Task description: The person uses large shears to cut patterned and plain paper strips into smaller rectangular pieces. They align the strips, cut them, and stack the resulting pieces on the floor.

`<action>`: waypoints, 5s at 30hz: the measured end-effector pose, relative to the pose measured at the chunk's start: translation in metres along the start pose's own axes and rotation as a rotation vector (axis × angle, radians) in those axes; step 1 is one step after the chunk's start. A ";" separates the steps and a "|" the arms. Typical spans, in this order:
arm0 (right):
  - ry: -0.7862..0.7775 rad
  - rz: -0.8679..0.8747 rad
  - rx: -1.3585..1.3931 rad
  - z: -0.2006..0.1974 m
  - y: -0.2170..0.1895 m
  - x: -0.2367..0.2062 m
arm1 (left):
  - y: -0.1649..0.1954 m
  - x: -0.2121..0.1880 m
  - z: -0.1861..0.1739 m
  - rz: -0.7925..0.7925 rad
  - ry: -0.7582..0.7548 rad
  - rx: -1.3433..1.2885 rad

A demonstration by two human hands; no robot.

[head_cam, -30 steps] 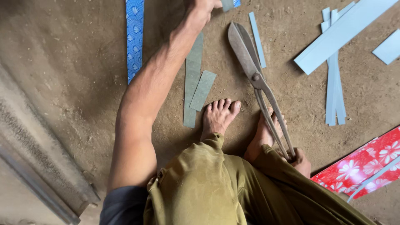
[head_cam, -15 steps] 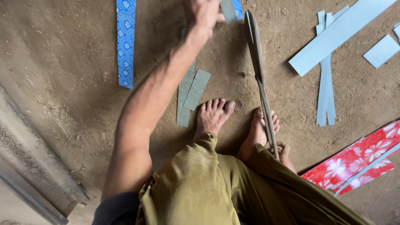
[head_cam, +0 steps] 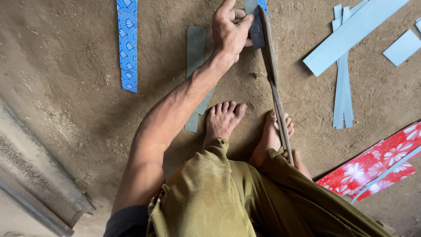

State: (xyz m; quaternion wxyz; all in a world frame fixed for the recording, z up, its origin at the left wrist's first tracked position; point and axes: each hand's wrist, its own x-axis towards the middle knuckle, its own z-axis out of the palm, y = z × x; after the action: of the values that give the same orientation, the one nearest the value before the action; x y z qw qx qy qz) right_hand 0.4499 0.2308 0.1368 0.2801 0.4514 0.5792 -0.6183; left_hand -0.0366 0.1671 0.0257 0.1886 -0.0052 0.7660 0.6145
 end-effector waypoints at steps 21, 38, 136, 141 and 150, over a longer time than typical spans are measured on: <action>0.125 0.029 -0.306 0.011 0.007 0.022 | 0.052 -0.011 -0.009 -0.218 -0.129 -0.156; 0.380 0.179 -0.459 0.033 -0.036 0.004 | 0.027 -0.087 -0.023 -0.321 -0.191 -0.188; 0.774 -0.675 -0.741 0.017 -0.107 0.008 | 0.098 -0.086 0.019 0.098 -0.962 0.554; 0.744 -0.405 -0.706 0.013 -0.043 -0.016 | 0.126 0.036 -0.056 0.582 -1.090 0.638; 0.250 0.038 0.062 -0.003 0.059 -0.029 | 0.108 0.079 -0.100 0.142 -1.113 0.733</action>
State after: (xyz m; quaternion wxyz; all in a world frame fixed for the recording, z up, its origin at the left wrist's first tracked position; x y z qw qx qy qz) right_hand 0.5146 0.2189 0.1355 0.2033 0.5443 0.5816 -0.5693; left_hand -0.1644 0.1164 0.1212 0.5042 0.4273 0.7121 0.2367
